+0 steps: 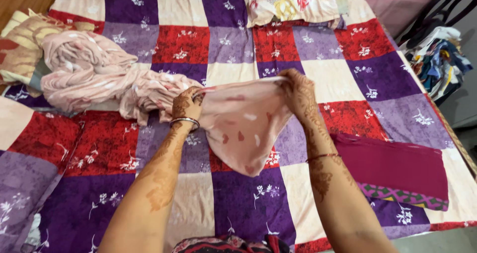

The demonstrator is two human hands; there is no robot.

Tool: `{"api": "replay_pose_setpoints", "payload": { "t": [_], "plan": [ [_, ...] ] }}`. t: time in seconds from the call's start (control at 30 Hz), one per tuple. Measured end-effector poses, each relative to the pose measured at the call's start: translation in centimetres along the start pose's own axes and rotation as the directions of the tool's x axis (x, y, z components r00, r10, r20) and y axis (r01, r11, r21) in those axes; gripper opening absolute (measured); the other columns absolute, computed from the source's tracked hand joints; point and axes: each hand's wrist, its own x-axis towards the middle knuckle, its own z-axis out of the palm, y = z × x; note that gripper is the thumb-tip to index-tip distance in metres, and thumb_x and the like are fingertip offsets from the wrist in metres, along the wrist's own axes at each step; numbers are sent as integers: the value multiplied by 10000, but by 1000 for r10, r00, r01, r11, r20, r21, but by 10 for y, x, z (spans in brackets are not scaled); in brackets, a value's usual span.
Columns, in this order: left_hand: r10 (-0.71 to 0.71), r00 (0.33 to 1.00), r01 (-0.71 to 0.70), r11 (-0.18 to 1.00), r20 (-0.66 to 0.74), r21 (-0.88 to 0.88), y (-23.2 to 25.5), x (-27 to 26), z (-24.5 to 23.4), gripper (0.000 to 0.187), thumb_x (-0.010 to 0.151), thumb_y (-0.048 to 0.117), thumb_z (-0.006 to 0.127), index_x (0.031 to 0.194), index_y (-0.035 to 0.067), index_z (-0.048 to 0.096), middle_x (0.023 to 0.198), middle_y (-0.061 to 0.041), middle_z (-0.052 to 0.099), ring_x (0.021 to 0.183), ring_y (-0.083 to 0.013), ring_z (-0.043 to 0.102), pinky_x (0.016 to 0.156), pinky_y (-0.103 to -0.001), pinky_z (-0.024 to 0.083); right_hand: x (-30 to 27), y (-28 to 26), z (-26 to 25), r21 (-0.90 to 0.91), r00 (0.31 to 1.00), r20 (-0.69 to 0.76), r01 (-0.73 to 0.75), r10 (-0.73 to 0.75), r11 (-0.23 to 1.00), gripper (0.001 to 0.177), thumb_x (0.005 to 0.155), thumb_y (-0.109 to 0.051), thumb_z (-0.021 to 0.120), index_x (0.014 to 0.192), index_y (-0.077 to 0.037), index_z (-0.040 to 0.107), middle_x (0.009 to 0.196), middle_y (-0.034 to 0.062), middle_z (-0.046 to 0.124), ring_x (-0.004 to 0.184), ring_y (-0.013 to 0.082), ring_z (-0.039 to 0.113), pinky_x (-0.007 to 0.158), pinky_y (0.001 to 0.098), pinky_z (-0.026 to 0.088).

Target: The person folds a light pink blanket with heart patterns on a bed with a checkered sheet. They smooth the blanket, fold it into a compact rectangle, and place it on the bed. The person then picks up a floral pillow, adjusts it, and places it on a nearby table.

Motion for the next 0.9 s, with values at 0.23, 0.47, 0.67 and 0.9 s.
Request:
{"api": "replay_pose_setpoints", "payload": {
  "t": [0.23, 0.47, 0.67, 0.9],
  "plan": [
    [376, 912, -388, 920, 162, 52, 111, 36, -30, 160, 877, 216, 678, 973, 100, 731, 971, -133, 730, 913, -367, 682, 801, -472, 537, -1, -68, 34, 146, 919, 55, 379, -390, 914, 290, 863, 94, 706, 1116, -47, 688, 1373, 148, 586, 1244, 255, 639, 1024, 341, 576],
    [430, 893, -429, 903, 132, -36, 138, 57, -62, 179, 843, 243, 715, 926, 84, 723, 912, -138, 725, 852, -356, 688, 754, -466, 534, 21, -94, 33, 305, 958, 236, 84, -161, 949, 466, 953, -65, 654, 1396, -101, 515, 1172, 124, 715, 981, 205, 715, 912, 328, 578],
    [400, 909, -393, 917, 121, -72, 105, 60, -49, 358, 856, 373, 749, 976, 38, 716, 939, -164, 726, 845, -325, 708, 743, -437, 546, 30, -80, 29, 55, 989, 19, 146, -147, 988, 213, 920, -29, 660, 1119, -87, 711, 922, 117, 773, 842, 195, 772, 757, 321, 607],
    [362, 888, -447, 822, 282, 353, 3, 62, -58, 450, 878, 463, 681, 1056, 57, 760, 1081, -145, 761, 959, -336, 715, 857, -476, 537, 43, 3, -31, 91, 853, -483, -176, 198, 980, 148, 1006, -70, 631, 1102, -129, 727, 950, 75, 770, 834, 171, 720, 745, 338, 590]
  ]
}}
